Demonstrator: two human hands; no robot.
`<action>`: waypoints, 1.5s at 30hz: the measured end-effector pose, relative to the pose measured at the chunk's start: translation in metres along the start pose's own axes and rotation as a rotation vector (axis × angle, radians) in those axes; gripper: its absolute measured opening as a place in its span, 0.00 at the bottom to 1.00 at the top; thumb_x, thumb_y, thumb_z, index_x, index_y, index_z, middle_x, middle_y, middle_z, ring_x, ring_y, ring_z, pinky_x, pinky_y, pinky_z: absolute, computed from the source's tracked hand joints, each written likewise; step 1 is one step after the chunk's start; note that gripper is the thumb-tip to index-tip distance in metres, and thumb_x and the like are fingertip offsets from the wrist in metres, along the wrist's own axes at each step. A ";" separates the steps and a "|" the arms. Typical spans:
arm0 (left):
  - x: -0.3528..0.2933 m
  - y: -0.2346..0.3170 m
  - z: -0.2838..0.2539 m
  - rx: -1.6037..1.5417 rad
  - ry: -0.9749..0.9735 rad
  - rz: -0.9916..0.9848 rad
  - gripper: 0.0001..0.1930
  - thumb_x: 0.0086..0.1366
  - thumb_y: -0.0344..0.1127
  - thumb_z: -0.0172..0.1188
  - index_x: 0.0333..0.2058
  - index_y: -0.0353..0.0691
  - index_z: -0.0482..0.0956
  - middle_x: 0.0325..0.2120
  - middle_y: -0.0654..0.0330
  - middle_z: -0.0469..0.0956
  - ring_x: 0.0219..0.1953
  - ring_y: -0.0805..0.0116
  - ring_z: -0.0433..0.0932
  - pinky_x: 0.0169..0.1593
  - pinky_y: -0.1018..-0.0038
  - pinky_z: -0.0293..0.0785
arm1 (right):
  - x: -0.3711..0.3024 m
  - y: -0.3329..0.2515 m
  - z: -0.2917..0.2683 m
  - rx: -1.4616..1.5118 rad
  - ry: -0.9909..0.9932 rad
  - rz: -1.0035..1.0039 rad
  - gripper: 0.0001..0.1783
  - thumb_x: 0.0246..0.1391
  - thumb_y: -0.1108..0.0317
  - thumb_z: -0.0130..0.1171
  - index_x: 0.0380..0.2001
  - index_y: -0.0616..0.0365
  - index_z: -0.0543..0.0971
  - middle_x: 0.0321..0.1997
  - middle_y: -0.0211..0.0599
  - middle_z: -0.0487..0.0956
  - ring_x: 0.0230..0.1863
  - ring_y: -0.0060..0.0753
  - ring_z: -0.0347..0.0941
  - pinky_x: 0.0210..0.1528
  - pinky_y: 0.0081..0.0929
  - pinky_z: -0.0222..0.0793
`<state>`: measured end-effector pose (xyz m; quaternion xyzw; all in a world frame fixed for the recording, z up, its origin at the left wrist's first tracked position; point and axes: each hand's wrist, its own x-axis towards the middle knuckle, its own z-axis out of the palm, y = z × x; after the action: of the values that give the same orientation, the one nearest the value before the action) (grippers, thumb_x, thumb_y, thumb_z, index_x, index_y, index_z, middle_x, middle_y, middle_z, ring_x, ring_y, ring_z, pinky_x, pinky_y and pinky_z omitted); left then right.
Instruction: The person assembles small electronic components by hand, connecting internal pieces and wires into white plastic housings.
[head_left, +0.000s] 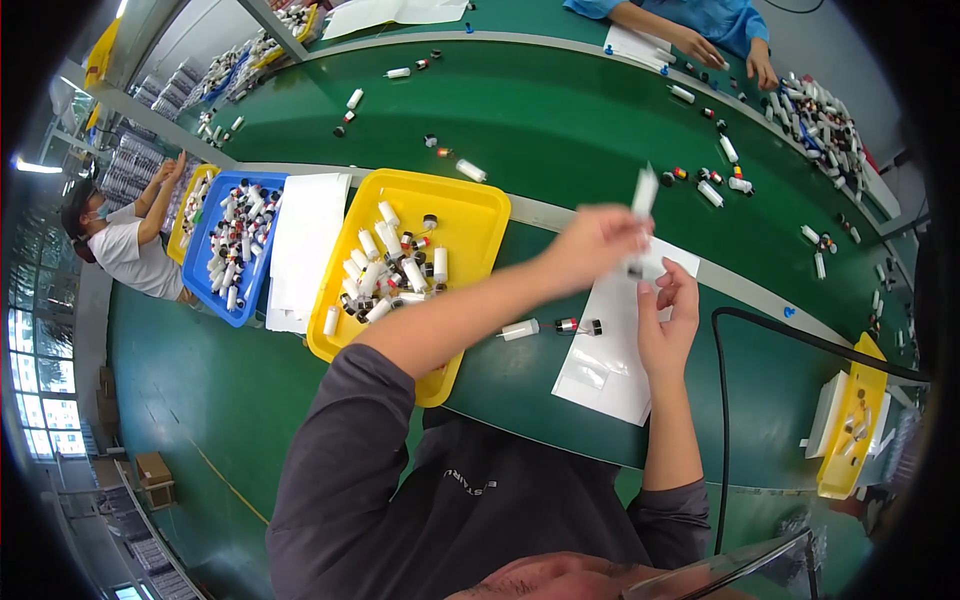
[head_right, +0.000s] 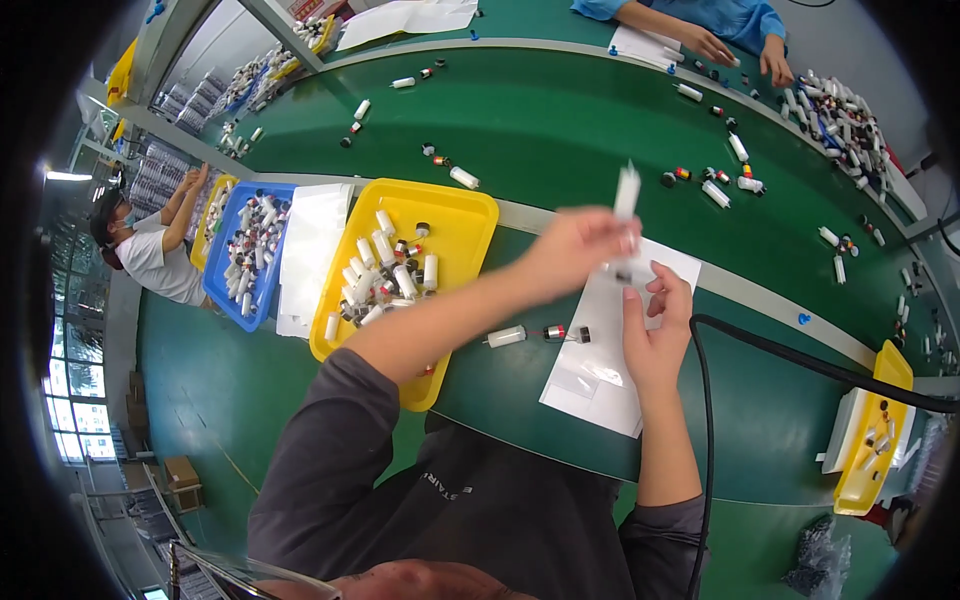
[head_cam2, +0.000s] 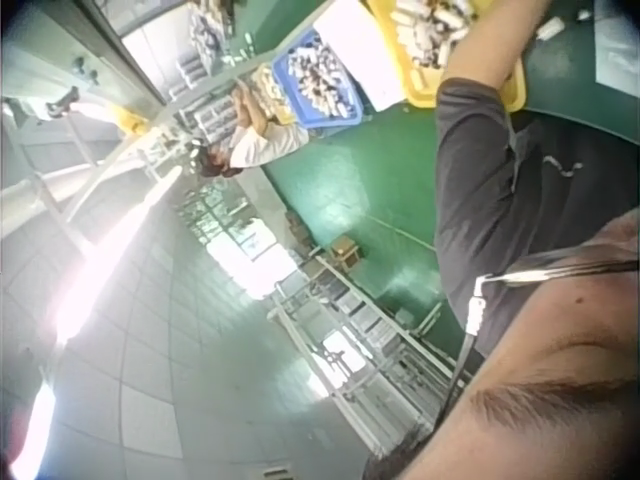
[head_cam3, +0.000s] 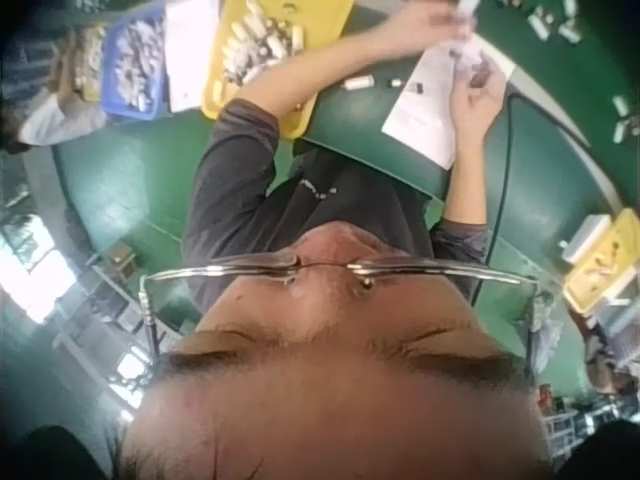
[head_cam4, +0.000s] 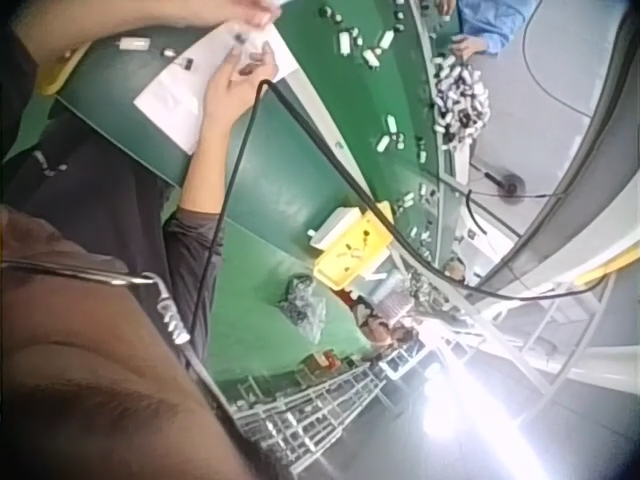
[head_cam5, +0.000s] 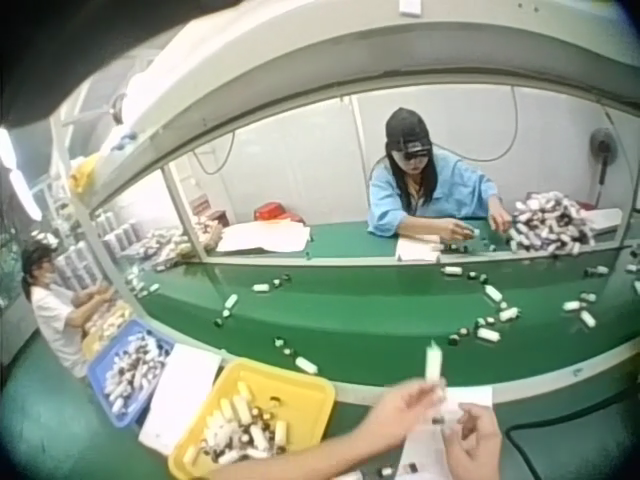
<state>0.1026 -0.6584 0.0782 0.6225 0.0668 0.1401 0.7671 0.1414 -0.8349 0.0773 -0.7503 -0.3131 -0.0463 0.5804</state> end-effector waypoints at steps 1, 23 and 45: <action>0.025 0.003 -0.019 0.073 0.052 0.046 0.12 0.69 0.29 0.62 0.49 0.31 0.81 0.40 0.58 0.85 0.43 0.72 0.83 0.49 0.74 0.80 | 0.000 -0.002 -0.005 -0.013 -0.001 0.001 0.13 0.63 0.74 0.61 0.49 0.64 0.80 0.31 0.26 0.74 0.31 0.17 0.68 0.35 0.18 0.65; 0.002 0.058 -0.304 1.454 0.527 -0.239 0.15 0.66 0.42 0.62 0.43 0.37 0.83 0.36 0.51 0.86 0.43 0.59 0.85 0.47 0.66 0.79 | -0.063 -0.020 -0.081 -0.361 -0.651 -0.212 0.07 0.51 0.74 0.66 0.34 0.60 0.80 0.36 0.37 0.74 0.37 0.43 0.75 0.43 0.41 0.71; -0.028 0.029 0.058 -0.768 -0.040 -0.385 0.23 0.76 0.38 0.43 0.66 0.39 0.64 0.62 0.53 0.72 0.66 0.59 0.69 0.69 0.62 0.63 | -0.005 -0.034 -0.064 0.030 -0.123 -0.035 0.22 0.58 0.78 0.62 0.51 0.57 0.64 0.44 0.39 0.77 0.45 0.26 0.76 0.49 0.28 0.71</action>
<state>0.0885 -0.7155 0.1169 0.2704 0.1099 -0.0029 0.9565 0.1381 -0.8898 0.1241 -0.7374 -0.3620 -0.0055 0.5702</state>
